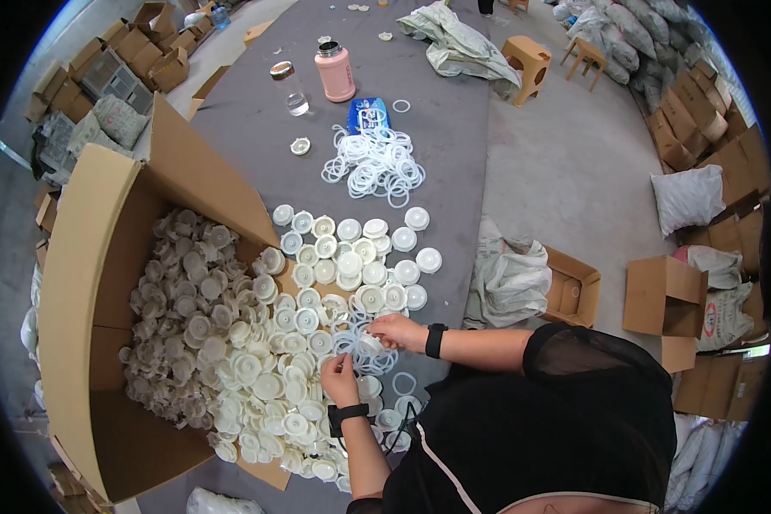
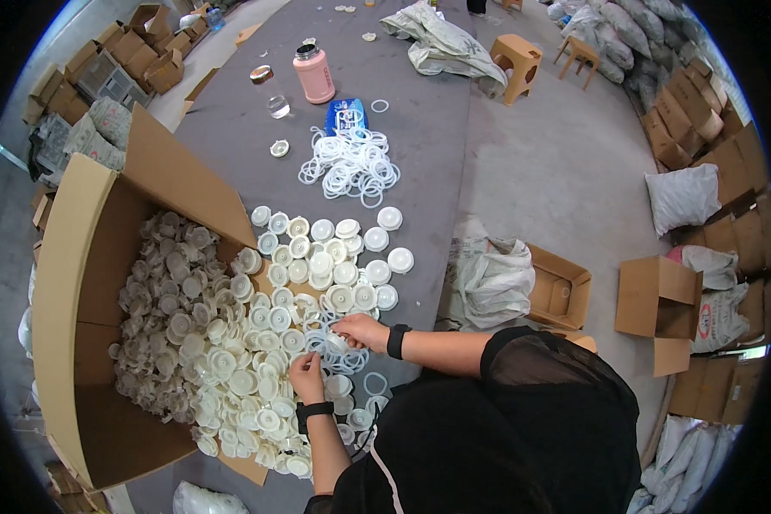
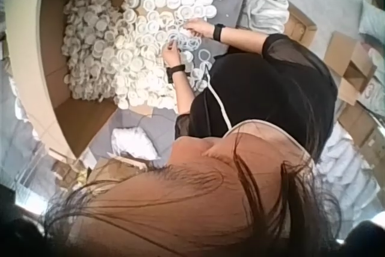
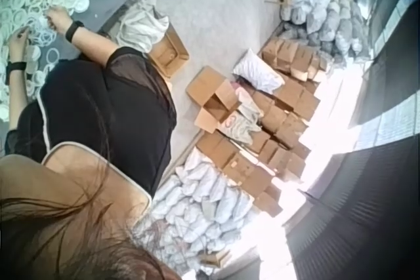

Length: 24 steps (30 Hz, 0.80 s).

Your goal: Sort and assemble small white plastic caps and rings at a manufacturing table.

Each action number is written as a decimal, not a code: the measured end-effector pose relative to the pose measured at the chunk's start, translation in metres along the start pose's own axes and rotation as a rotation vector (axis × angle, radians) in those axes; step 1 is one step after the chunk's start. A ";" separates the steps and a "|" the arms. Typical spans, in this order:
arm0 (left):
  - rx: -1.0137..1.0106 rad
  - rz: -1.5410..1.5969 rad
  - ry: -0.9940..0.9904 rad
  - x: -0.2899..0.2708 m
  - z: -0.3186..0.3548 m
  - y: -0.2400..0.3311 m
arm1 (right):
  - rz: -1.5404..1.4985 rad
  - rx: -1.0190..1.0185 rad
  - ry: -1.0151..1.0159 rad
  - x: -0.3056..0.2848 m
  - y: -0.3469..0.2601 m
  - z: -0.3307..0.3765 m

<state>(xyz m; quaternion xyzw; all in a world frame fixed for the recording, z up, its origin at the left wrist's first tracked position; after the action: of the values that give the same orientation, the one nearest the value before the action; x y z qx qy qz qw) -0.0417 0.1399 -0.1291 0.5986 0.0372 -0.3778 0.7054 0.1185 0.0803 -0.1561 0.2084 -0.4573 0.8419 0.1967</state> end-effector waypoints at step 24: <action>0.564 -0.172 0.219 -0.015 0.089 0.131 | -0.536 0.108 -0.371 0.055 0.010 0.047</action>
<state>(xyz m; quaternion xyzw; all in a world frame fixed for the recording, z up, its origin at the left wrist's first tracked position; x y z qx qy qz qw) -0.0122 0.0698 0.0107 0.8023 0.0571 -0.3647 0.4690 0.0751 0.0432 -0.1106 0.4812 -0.3690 0.7308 0.3134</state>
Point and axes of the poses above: each hand's wrist, its own z-axis away from the middle knuckle, its own x-axis out of the palm, y = z × x, the point moved 9 cm from there along -z, towards the middle knuckle, and after that the axes turned 14 degrees about -y, right-handed, at the moved point
